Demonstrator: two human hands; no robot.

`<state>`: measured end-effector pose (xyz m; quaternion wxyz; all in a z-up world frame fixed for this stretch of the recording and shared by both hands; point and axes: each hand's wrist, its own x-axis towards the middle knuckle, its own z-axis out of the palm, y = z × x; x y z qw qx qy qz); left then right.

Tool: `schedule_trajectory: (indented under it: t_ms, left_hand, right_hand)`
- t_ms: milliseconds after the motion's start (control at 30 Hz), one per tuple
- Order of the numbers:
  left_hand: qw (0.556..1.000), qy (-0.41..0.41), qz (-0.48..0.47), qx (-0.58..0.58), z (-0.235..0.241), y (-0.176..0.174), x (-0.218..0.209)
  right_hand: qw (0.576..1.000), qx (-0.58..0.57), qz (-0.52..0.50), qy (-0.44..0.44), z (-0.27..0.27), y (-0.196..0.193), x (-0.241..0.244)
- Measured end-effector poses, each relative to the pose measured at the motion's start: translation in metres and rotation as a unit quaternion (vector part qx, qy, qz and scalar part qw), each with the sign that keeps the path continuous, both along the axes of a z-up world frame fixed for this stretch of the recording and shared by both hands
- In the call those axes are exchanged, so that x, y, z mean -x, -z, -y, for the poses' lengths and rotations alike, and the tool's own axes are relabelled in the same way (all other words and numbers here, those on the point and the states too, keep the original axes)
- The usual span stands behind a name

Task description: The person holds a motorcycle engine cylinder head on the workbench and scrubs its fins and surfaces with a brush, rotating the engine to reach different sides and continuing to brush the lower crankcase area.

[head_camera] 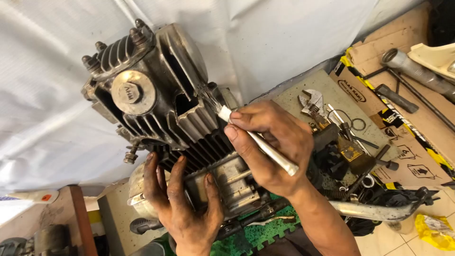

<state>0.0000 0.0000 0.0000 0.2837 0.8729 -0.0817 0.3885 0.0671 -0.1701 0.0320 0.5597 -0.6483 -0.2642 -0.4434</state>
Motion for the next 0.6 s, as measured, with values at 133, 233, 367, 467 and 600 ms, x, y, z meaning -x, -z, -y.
schedule_trajectory:
  t_ms: [133,233,367,467,600]
  left_hand:
    - [1.000,0.008,0.010,0.017,-0.001,0.004,-0.002]
    - [1.000,0.014,0.013,0.022,0.000,0.004,-0.001]
    - [1.000,-0.003,0.031,0.000,-0.006,0.002,0.002]
    - [0.999,0.004,0.036,0.002,-0.012,-0.001,0.000]
    - [1.000,0.017,0.011,0.019,-0.021,0.002,0.011]
  right_hand:
    - [0.994,0.051,-0.089,-0.044,0.020,0.013,0.006]
    - [0.991,0.055,-0.110,-0.060,0.023,0.014,0.019]
    - [0.999,-0.030,-0.043,0.005,-0.005,0.009,0.012]
    - [1.000,0.014,-0.015,-0.015,-0.008,0.008,0.022]
    - [0.986,0.126,-0.111,0.020,0.013,0.016,0.058]
